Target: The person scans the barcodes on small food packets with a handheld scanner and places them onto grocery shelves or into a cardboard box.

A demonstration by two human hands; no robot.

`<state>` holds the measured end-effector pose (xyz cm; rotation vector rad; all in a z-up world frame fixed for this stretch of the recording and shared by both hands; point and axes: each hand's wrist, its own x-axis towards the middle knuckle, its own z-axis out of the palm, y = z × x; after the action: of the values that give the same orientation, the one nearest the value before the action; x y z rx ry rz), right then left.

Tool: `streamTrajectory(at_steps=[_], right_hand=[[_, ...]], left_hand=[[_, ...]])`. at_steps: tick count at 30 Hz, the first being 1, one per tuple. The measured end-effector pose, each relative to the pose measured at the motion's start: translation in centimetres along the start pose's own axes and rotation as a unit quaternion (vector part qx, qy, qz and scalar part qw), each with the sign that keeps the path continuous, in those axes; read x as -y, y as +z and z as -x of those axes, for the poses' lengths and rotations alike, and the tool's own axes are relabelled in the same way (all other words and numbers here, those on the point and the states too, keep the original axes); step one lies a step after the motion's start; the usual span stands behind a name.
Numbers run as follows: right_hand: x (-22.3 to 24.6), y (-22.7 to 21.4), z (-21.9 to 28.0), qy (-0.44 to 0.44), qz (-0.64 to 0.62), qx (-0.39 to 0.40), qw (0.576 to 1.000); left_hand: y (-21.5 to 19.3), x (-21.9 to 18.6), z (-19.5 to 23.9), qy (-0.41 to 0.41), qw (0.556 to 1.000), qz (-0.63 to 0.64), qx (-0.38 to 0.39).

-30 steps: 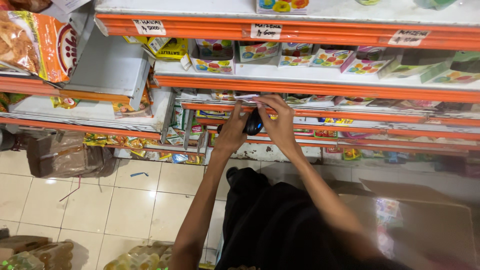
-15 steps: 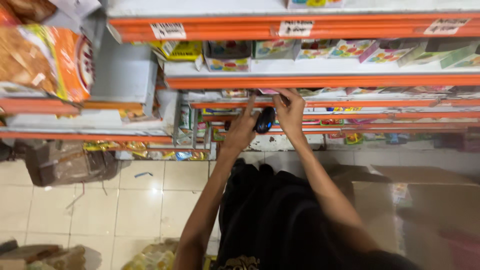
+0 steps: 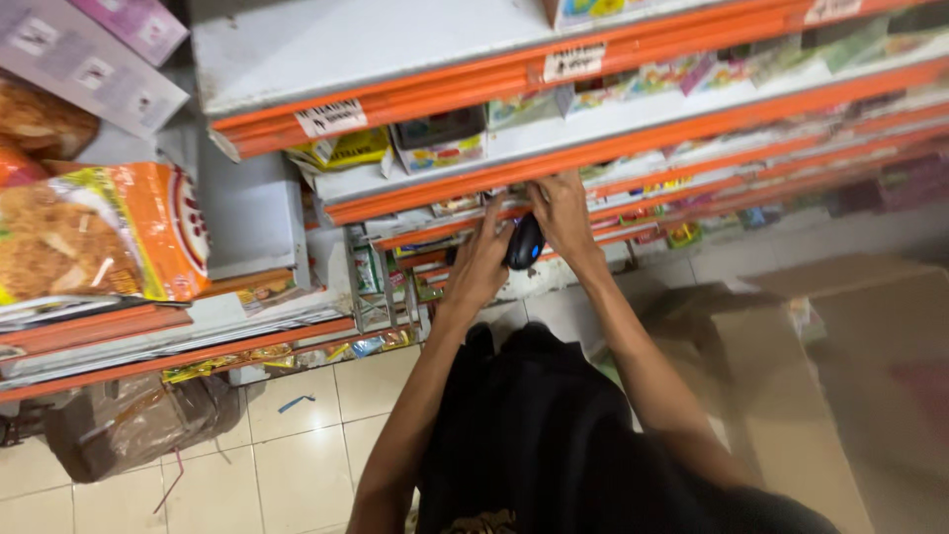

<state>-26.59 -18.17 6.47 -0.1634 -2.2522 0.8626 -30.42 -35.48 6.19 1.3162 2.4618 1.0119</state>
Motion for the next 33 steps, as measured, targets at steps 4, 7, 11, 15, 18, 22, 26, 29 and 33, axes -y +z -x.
streamTrajectory(at_steps=[4, 7, 11, 15, 18, 22, 26, 29, 33], right_hand=[[0.9, -0.6, 0.6, -0.01, 0.006, 0.007, 1.0], [2.7, -1.7, 0.8, -0.026, 0.009, 0.014, 1.0], [3.6, -1.6, 0.7, -0.074, 0.078, 0.027, 0.994], [3.4, -1.0, 0.7, -0.065, 0.071, -0.003, 0.995], [2.4, -0.8, 0.7, 0.009, -0.004, 0.035, 0.999], [0.3, 0.3, 0.6, 0.061, -0.102, 0.087, 0.989], [-1.8, 3.4, 0.1, 0.192, -0.286, 0.026, 0.938], [-2.1, 5.0, 0.0, 0.269, -0.131, -0.004, 0.954], [-1.9, 6.5, 0.4, 0.276, -0.224, -0.06, 0.933]], left_hand=[[-0.5, 0.3, -0.1, 0.016, 1.0, -0.008, 0.019], [-1.5, -0.2, 0.1, 0.016, 0.999, -0.014, 0.032], [-1.7, 0.1, 0.3, 0.026, 0.999, -0.021, 0.035], [-1.8, 1.0, -0.2, 0.039, 0.999, 0.006, 0.027], [-1.6, 1.4, -0.3, 0.022, 0.999, 0.021, 0.037], [-2.0, 1.3, -0.7, 0.042, 0.997, 0.053, 0.024], [-2.3, 0.8, -1.2, -0.022, 0.995, 0.068, 0.075], [-1.8, 1.2, -1.1, -0.03, 0.995, 0.035, 0.088], [-1.7, 1.9, -1.0, -0.018, 0.995, 0.017, 0.093]])
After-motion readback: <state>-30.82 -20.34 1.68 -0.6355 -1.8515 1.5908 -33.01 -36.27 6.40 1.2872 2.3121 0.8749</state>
